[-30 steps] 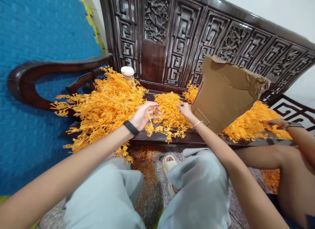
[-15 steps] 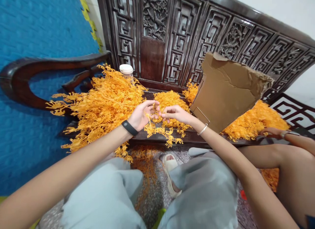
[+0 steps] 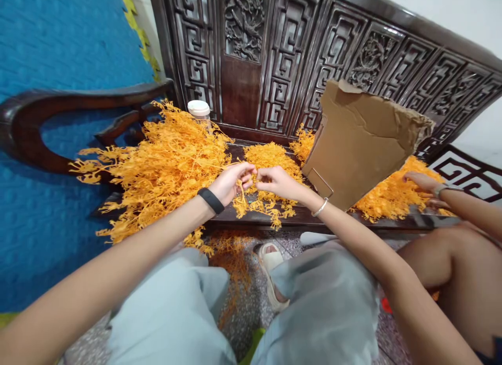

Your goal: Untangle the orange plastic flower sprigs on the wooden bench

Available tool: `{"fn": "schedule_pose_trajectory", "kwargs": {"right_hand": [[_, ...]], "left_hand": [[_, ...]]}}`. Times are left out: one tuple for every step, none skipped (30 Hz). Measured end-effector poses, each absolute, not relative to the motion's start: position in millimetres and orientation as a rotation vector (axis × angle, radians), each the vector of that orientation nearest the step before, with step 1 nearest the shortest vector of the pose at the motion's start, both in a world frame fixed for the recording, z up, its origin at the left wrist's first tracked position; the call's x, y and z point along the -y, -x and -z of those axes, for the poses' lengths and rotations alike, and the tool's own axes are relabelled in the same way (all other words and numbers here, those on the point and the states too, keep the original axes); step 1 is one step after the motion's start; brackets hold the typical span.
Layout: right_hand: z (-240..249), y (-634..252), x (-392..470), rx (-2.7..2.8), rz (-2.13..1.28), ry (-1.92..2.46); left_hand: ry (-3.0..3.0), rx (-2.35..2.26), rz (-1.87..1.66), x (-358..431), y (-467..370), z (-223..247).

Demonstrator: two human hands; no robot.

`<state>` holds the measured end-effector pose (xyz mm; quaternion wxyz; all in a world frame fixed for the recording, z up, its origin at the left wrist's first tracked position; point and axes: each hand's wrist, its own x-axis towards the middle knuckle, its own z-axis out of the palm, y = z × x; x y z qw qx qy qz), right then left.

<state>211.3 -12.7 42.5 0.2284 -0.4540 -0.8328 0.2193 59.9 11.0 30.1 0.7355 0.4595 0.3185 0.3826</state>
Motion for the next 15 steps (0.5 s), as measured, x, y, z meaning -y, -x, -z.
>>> {"fn": "schedule_pose_trajectory", "kwargs": {"right_hand": [[-43.0,-211.4,13.5,2.310,-0.636,1.234],[-43.2,-211.6,14.4,2.328,-0.669,1.217],[-43.1,-211.9,15.1,2.343,-0.695,1.204],[-42.7,-212.1,15.6,2.354,-0.706,1.197],[-42.2,-212.0,15.9,2.360,-0.701,1.196],[-41.6,-211.6,16.0,2.364,-0.679,1.201],[-41.2,-210.8,16.0,2.369,-0.641,1.215],[-40.9,-209.6,15.9,2.375,-0.593,1.236],[-40.9,-208.1,16.1,2.380,-0.536,1.265],[-41.2,-206.4,16.4,2.388,-0.474,1.299],[-41.9,-204.7,17.1,2.400,-0.410,1.334],[-43.0,-202.9,18.1,2.415,-0.344,1.368],[-44.3,-201.2,19.4,2.434,-0.277,1.401],[-45.9,-199.6,20.9,2.455,-0.212,1.433],[-47.5,-198.2,22.6,2.479,-0.149,1.465]], "left_hand": [[-1.015,-0.703,-0.839,-9.3,-59.7,-30.5],[-1.025,-0.711,-0.832,-7.4,-59.5,-31.0],[-1.037,-0.724,-0.822,-5.4,-59.3,-31.5],[-1.047,-0.744,-0.817,-3.5,-59.3,-32.1],[-1.053,-0.768,-0.815,-1.7,-59.5,-32.9],[-1.057,-0.795,-0.815,-0.2,-60.0,-33.7],[-1.058,-0.822,-0.825,1.0,-60.8,-34.5],[-1.055,-0.847,-0.843,1.8,-61.8,-35.2],[-1.052,-0.865,-0.868,2.2,-62.8,-35.7],[-1.050,-0.874,-0.888,2.3,-63.9,-36.0],[-1.048,-0.875,-0.904,2.0,-65.0,-36.0],[-1.047,-0.874,-0.917,1.6,-66.0,-35.8],[-1.047,-0.873,-0.924,0.9,-66.9,-35.4],[-1.045,-0.874,-0.928,0.1,-67.9,-34.7],[-1.041,-0.877,-0.931,-0.7,-69.0,-33.8]]}}
